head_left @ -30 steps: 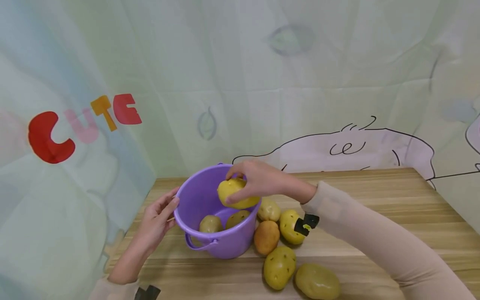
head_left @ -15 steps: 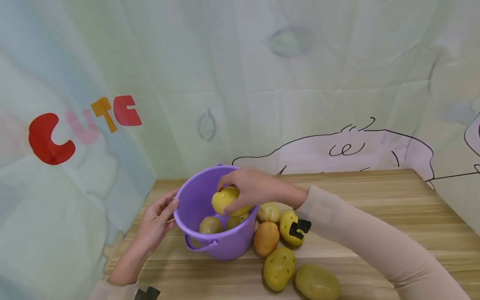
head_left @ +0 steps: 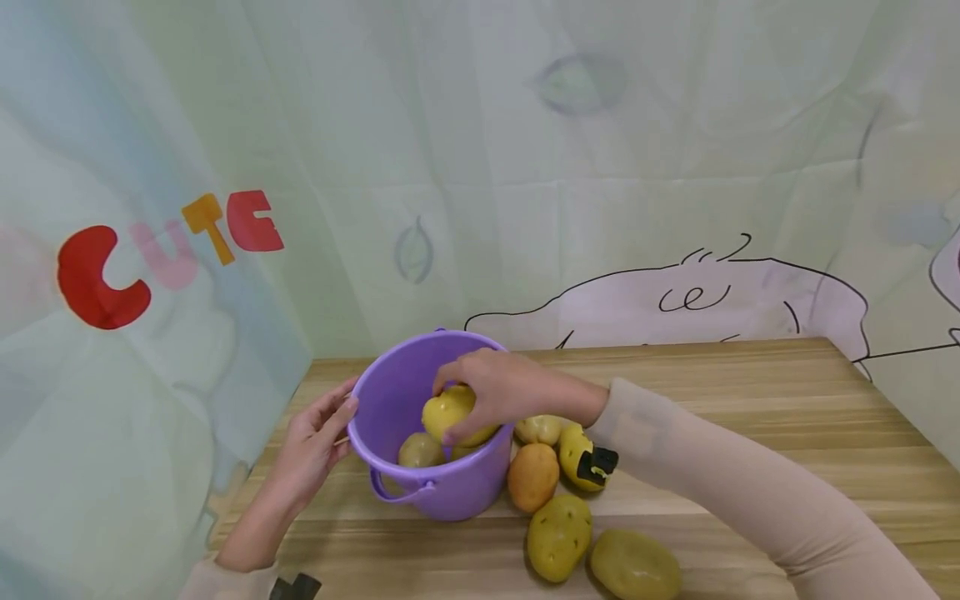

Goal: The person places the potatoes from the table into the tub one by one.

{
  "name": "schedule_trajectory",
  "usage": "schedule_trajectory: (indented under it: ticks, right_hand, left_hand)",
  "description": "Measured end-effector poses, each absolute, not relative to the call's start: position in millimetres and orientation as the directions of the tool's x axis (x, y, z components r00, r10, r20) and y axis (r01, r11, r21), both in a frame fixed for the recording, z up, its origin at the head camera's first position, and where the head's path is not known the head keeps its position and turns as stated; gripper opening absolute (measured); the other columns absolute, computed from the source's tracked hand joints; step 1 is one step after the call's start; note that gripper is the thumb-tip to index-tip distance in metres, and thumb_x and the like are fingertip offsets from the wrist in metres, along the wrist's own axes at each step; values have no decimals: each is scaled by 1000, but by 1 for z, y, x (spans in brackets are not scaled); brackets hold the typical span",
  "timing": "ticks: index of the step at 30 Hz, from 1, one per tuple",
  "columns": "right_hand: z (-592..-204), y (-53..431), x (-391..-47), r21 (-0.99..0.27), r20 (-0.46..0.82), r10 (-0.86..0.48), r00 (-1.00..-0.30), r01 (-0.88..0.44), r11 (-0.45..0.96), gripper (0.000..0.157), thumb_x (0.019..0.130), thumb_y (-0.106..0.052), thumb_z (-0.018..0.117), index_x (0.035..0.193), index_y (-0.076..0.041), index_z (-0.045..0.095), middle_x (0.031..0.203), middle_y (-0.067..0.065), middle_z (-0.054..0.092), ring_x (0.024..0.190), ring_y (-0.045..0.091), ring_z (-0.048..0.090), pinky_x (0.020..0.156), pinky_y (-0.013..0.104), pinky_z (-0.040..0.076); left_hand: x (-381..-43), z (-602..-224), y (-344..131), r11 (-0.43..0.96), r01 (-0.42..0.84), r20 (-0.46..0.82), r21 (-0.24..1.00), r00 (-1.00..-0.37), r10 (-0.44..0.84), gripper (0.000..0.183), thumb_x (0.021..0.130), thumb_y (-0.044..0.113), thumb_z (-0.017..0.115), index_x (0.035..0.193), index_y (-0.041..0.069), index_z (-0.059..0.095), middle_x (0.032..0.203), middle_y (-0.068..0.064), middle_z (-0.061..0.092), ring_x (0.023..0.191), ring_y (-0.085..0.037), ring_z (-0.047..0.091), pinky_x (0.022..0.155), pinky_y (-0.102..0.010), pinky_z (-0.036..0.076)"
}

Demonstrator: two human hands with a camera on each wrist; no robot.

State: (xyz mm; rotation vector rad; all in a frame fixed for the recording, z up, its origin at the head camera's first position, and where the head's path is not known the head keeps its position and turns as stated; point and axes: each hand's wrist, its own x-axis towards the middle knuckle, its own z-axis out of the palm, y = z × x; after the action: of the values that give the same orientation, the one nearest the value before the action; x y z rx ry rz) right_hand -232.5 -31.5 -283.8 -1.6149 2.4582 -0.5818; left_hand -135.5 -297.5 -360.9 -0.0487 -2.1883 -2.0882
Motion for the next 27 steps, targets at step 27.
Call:
schedule_trajectory:
  ticks: [27]
  right_hand:
    - [-285,2,-245,-642,216,-802,-557,-700,313,14,93,-18,70,100,-6,68,84,1,67,79,16,63,70,25,56]
  left_hand:
    - [-137,-360,-297,34,104,105,994,-993,-56,55,108,19,46,152,-9,28,116,-9,56,97,-15,64,78,-22,59]
